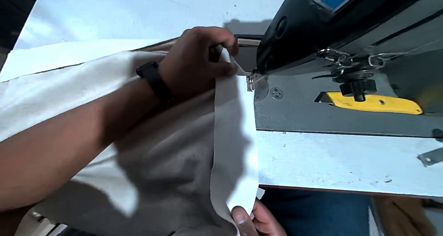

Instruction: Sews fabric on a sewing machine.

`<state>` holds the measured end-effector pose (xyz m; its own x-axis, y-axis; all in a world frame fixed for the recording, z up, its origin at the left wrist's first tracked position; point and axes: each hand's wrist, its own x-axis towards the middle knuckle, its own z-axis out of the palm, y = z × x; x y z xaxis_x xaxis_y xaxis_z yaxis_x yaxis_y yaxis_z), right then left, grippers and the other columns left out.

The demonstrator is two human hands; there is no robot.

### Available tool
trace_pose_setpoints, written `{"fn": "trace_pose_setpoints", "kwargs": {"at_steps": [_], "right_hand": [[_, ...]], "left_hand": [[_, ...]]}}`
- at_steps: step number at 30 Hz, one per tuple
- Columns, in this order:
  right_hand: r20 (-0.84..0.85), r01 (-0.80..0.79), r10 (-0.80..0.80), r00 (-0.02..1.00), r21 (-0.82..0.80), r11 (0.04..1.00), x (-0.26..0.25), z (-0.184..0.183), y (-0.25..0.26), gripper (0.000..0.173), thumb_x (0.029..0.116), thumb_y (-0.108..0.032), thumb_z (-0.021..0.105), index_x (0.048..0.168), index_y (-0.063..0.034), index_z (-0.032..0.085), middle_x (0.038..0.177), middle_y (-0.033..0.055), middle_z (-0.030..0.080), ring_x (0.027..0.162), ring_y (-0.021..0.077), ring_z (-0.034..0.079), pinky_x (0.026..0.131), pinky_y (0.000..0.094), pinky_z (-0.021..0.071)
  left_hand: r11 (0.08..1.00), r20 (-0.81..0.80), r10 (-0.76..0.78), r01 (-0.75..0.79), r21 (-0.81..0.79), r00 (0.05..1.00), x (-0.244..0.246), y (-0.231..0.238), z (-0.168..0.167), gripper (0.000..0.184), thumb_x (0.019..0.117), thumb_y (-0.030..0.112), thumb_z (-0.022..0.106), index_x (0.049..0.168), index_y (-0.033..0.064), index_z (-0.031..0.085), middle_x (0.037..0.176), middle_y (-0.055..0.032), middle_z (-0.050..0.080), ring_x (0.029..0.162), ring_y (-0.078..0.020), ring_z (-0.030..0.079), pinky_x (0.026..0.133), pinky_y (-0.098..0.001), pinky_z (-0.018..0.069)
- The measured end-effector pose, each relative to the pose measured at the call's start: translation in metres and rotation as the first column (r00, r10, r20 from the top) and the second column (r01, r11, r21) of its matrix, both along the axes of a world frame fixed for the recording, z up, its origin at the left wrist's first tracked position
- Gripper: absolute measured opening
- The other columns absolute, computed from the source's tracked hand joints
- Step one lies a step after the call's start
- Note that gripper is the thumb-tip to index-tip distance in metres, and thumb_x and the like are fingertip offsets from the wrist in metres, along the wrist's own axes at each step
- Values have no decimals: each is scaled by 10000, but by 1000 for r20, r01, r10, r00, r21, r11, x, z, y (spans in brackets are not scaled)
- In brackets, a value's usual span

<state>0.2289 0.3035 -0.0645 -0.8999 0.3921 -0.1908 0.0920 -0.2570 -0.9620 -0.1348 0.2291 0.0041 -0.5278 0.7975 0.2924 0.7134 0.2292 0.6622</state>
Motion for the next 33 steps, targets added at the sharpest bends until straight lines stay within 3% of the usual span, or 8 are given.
{"fn": "trace_pose_setpoints", "kwargs": {"at_steps": [7, 10, 16, 21, 24, 27, 31, 33], "right_hand": [[-16, 87, -87, 996, 7, 996, 1, -1, 0, 70, 969, -70, 694, 1037, -90, 695, 874, -3, 724, 771, 71, 689, 727, 258, 610], [-40, 177, -172, 984, 209, 962, 11, 0, -3, 20, 981, -119, 688, 1001, -124, 691, 864, -30, 675, 747, 54, 639, 672, 234, 573], [-213, 333, -256, 943, 556, 761, 19, 31, 9, 39, 898, -141, 772, 891, -106, 756, 1051, 31, 606, 957, 116, 593, 824, 254, 541], [-106, 169, -159, 981, 90, 981, 13, 69, -19, 127, 1079, -232, 529, 1108, -200, 649, 967, -124, 672, 878, -15, 648, 770, 194, 572], [-30, 23, -28, 999, -169, 985, 5, 88, -48, 319, 1047, -144, 578, 1320, 4, 506, 1025, -27, 726, 910, 54, 715, 828, 276, 630], [-37, -4, -9, 999, -330, 944, 6, 103, -71, 250, 1001, -105, 653, 1202, 25, 583, 965, 23, 752, 875, 93, 736, 822, 323, 643], [-35, -13, 3, 999, -303, 953, 23, 86, -68, 116, 1007, -113, 642, 1058, -14, 676, 891, 13, 756, 807, 84, 732, 768, 309, 640], [50, -6, 20, 999, -266, 964, 38, 65, -58, 108, 1000, -105, 653, 1047, -13, 685, 884, 23, 759, 798, 105, 735, 764, 324, 642]], "left_hand": [[999, 7, -13, 13, 29, 1000, -8, 0, -1, 263, 893, 259, 811, 1104, 135, 716, 875, 45, 705, 697, -43, 648, 638, -248, 582], [998, -19, -12, 13, 55, 1000, -7, -1, 0, 263, 907, 263, 795, 1115, 121, 717, 912, 37, 706, 714, -38, 642, 644, -230, 571], [993, -68, 28, -20, 120, 997, -5, -1, -2, 240, 923, 258, 772, 1100, 102, 729, 889, 5, 703, 696, -61, 623, 629, -242, 544], [981, 101, 121, -135, 139, 987, 2, -4, 6, 302, 949, 258, 728, 1194, 86, 694, 853, 7, 678, 667, -81, 610, 617, -267, 546], [977, 132, 198, -207, 59, 971, 21, -22, 22, 402, 963, 348, 703, 1284, 112, 650, 957, 8, 727, 763, -95, 680, 707, -314, 602], [976, 1, 214, -214, -44, 977, 60, -48, 36, 343, 997, 337, 671, 1257, 114, 663, 973, 5, 704, 808, -90, 667, 734, -319, 598], [898, -29, 282, -275, -344, 959, 115, -67, 38, 371, 977, 595, 592, 963, 253, 735, 717, 99, 670, 613, -59, 636, 561, -369, 578], [878, -176, 278, -325, -352, 944, 132, -68, 33, 387, 962, 628, 586, 1004, 268, 724, 771, 119, 667, 682, -47, 645, 610, -360, 589]]}}
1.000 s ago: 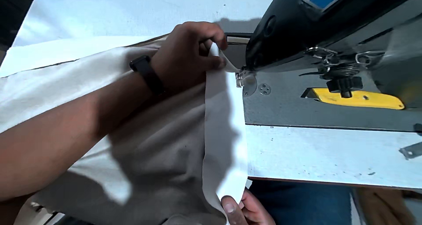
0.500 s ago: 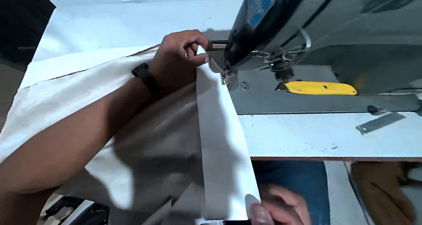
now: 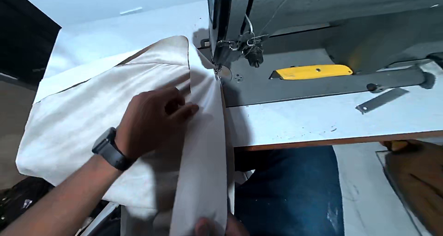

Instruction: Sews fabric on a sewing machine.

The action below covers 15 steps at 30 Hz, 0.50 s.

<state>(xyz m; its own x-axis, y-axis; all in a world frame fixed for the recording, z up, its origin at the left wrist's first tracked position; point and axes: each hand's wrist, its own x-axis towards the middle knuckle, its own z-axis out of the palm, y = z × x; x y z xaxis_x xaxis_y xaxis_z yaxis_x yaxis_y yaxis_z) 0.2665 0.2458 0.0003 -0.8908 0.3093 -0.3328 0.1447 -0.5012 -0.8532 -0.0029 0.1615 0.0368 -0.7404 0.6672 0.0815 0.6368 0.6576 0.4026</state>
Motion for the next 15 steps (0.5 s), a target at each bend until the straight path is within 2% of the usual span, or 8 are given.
{"fn": "trace_pose_setpoints", "kwargs": {"at_steps": [2, 5, 8, 10, 11, 12, 13, 15], "right_hand": [[66, -62, 57, 996, 75, 995, 15, -19, 13, 125, 987, -61, 658, 1077, 22, 683, 919, 60, 765, 839, 146, 747, 801, 369, 647], [97, -152, 126, 987, 345, 926, 31, -44, 40, 223, 967, -129, 719, 1144, 0, 679, 959, 55, 765, 852, 167, 751, 782, 399, 660], [50, -25, -5, 999, 568, 823, 29, -52, 85, 294, 1013, -177, 636, 1240, 10, 621, 1044, 84, 725, 904, 205, 733, 747, 407, 658], [58, -5, -34, 998, 564, 826, 14, -54, 104, 400, 1063, -272, 534, 1329, 25, 575, 1166, 101, 689, 1008, 213, 709, 801, 418, 648], [66, -25, -11, 998, 515, 857, 4, -56, 104, 462, 1072, -327, 523, 1372, 22, 556, 1206, 96, 689, 1032, 207, 707, 813, 413, 647], [61, -48, 24, 998, 437, 898, -5, -58, 98, 491, 1061, -353, 550, 1391, 11, 548, 1222, 82, 698, 1042, 191, 706, 833, 394, 638], [50, -56, 40, 998, 368, 928, -14, -59, 88, 410, 1041, -279, 595, 1349, -8, 587, 1163, 59, 719, 1011, 163, 707, 844, 360, 628], [24, -20, 13, 1000, 305, 952, -24, -63, 69, 123, 987, -109, 675, 1064, -22, 717, 861, 56, 730, 745, 141, 696, 674, 320, 613]], "left_hand": [[999, -120, -36, 39, 20, 992, 5, 4, -8, 452, 958, 609, 604, 1172, 228, 719, 1004, 57, 686, 957, -130, 643, 847, -426, 562], [996, -203, -64, 75, 46, 977, -7, 8, -11, 502, 969, 552, 616, 1325, 202, 668, 1326, -13, 618, 1262, -214, 546, 1047, -482, 463], [993, -121, 1, 14, 119, 993, -35, -7, -4, 448, 1025, 456, 582, 1359, 162, 635, 1347, -36, 641, 1270, -165, 595, 1090, -442, 503], [994, -18, 53, -51, 93, 998, -50, -23, -6, 528, 1044, 555, 478, 1427, 206, 577, 1369, -27, 629, 1263, -151, 598, 1080, -467, 500], [998, 7, 43, -44, 55, 999, -57, -27, -11, 595, 1027, 618, 445, 1476, 239, 542, 1466, -12, 575, 1372, -155, 524, 1159, -498, 430], [1000, -1, 1, -1, 11, 1000, -63, -29, -19, 657, 1009, 658, 428, 1522, 254, 499, 1574, -24, 473, 1489, -195, 391, 1234, -556, 304], [998, -37, -46, 44, -50, 998, -69, -29, -26, 727, 980, 707, 417, 1559, 269, 452, 1651, -60, 362, 1555, -261, 267, 1246, -646, 187], [980, -108, -119, 99, -175, 987, -84, -29, -34, 865, 900, 823, 413, 1604, 324, 367, 1710, -78, 226, 1588, -313, 147, 1232, -709, 98]]}}
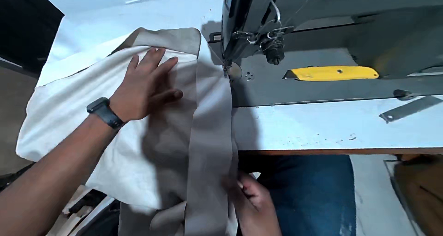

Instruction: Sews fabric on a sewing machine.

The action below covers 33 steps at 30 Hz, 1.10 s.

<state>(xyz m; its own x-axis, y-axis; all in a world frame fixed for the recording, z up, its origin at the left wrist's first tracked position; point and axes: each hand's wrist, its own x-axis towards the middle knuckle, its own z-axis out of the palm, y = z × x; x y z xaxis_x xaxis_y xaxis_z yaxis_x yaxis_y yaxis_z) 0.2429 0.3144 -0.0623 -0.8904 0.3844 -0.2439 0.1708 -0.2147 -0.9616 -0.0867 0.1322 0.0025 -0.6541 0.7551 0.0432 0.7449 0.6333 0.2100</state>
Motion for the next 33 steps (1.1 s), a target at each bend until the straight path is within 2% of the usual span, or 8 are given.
{"fn": "trace_pose_setpoints", "kwargs": {"at_steps": [3, 5, 9, 12, 15, 18, 24, 33], "right_hand": [[5, -39, 39, 999, -8, 999, 8, 1, -16, 67, 972, -60, 680, 940, -26, 729, 740, 41, 705, 633, 113, 663, 594, 298, 593], [18, -36, 36, 999, -19, 999, 13, 4, -20, 71, 971, -57, 684, 942, -12, 731, 747, 54, 713, 639, 125, 675, 603, 309, 602], [19, -49, 50, 999, -39, 998, 12, 6, -17, 92, 995, -55, 647, 984, 2, 718, 802, 67, 725, 706, 139, 697, 661, 326, 617], [-1, -84, 84, 996, -82, 993, 6, 13, -11, 241, 1052, -213, 578, 1172, -26, 672, 947, 15, 739, 849, 96, 709, 776, 304, 619], [35, 5, -4, 999, -34, 999, -5, 21, -20, 149, 968, -125, 708, 1069, -15, 713, 869, 41, 756, 761, 130, 729, 702, 321, 639], [53, 52, -52, 997, 15, 999, -2, 21, -28, 56, 931, -26, 723, 979, -2, 740, 853, 68, 771, 754, 157, 751, 713, 346, 657], [54, 41, -41, 998, -10, 999, 4, 18, -21, 70, 951, -47, 712, 976, 7, 749, 860, 89, 772, 762, 166, 752, 726, 363, 656], [16, 21, -20, 1000, -70, 997, 6, 8, -21, 162, 1023, -114, 627, 975, -16, 746, 875, 57, 765, 793, 127, 737, 755, 348, 640]], "left_hand": [[992, -33, -123, 122, -35, 992, -31, -5, 0, 839, 910, 791, 442, 1608, 333, 356, 1713, -47, 223, 1589, -281, 152, 1240, -678, 121], [981, -40, -187, 189, 43, 981, -48, -6, 2, 730, 944, 685, 522, 1549, 279, 470, 1664, -51, 334, 1549, -263, 271, 1241, -619, 209], [963, -85, -90, 109, 248, 992, -43, 18, 21, 427, 1015, 544, 536, 1114, 191, 756, 1220, -62, 657, 1219, -245, 568, 1054, -489, 447], [957, -98, -65, 90, 277, 993, -31, 52, 29, 535, 1040, 542, 504, 831, 107, 733, 876, -77, 675, 934, -232, 652, 866, -477, 520], [954, 19, -78, 69, 293, 997, -31, 83, 18, 577, 978, 615, 575, 688, 117, 601, 707, -37, 578, 670, -183, 571, 623, -438, 476], [953, 72, -87, 62, 297, 994, -46, 101, 11, 506, 922, 508, 704, 676, 93, 552, 776, -61, 571, 715, -189, 561, 650, -416, 477], [914, 10, -233, 215, 344, 973, -67, 101, 2, 508, 952, 474, 688, 648, 107, 510, 761, -49, 567, 867, -197, 582, 766, -378, 464], [855, -78, -288, 293, 427, 954, -65, 98, -2, 404, 936, 445, 731, 720, 112, 652, 779, -11, 632, 893, -156, 613, 853, -346, 486]]}}
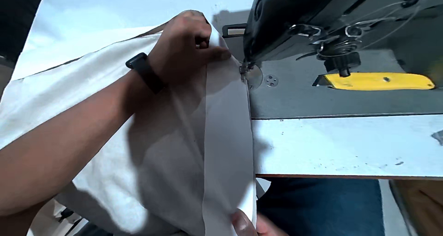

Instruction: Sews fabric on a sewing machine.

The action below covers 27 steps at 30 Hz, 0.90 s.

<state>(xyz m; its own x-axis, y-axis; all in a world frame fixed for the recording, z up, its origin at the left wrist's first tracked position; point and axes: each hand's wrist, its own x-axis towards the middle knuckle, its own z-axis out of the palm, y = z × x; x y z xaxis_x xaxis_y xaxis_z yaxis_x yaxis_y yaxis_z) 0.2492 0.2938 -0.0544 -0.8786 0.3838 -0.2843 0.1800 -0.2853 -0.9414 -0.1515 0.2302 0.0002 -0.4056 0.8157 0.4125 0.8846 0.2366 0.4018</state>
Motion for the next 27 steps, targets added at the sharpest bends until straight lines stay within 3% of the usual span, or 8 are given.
{"fn": "trace_pose_setpoints", "kwargs": {"at_steps": [3, 10, 14, 27], "right_hand": [[-8, -21, 21, 1000, -20, 1000, 1, 0, 1, 191, 1041, -125, 596, 980, -15, 739, 874, 51, 760, 795, 124, 732, 758, 346, 636], [1, -32, 32, 999, -12, 999, 3, -2, -2, 241, 1063, -165, 562, 965, -26, 733, 857, 44, 750, 788, 113, 724, 750, 345, 630], [8, -30, 31, 999, -29, 999, 1, -2, -3, 231, 1060, -158, 562, 969, -33, 733, 860, 34, 750, 790, 104, 721, 752, 335, 627], [-7, -25, 24, 1000, -28, 999, -1, -5, -3, 218, 1054, -143, 571, 968, -14, 725, 851, 52, 740, 784, 119, 717, 748, 344, 624]], "left_hand": [[1000, 13, -23, 23, -4, 1000, -2, -1, 0, 419, 896, 514, 755, 755, 123, 696, 814, -1, 653, 934, -155, 617, 893, -352, 490], [995, 23, -102, 102, -5, 995, -7, -2, -1, 410, 891, 500, 764, 768, 116, 688, 832, -14, 648, 940, -171, 604, 881, -367, 475], [997, 25, -73, 74, -15, 997, -5, -2, 0, 420, 876, 493, 779, 725, 125, 645, 812, -8, 627, 940, -171, 592, 883, -365, 461], [998, -2, -27, 27, -51, 1000, -3, 0, 1, 449, 843, 545, 785, 744, 132, 639, 857, -11, 638, 965, -169, 600, 892, -364, 471]]}}
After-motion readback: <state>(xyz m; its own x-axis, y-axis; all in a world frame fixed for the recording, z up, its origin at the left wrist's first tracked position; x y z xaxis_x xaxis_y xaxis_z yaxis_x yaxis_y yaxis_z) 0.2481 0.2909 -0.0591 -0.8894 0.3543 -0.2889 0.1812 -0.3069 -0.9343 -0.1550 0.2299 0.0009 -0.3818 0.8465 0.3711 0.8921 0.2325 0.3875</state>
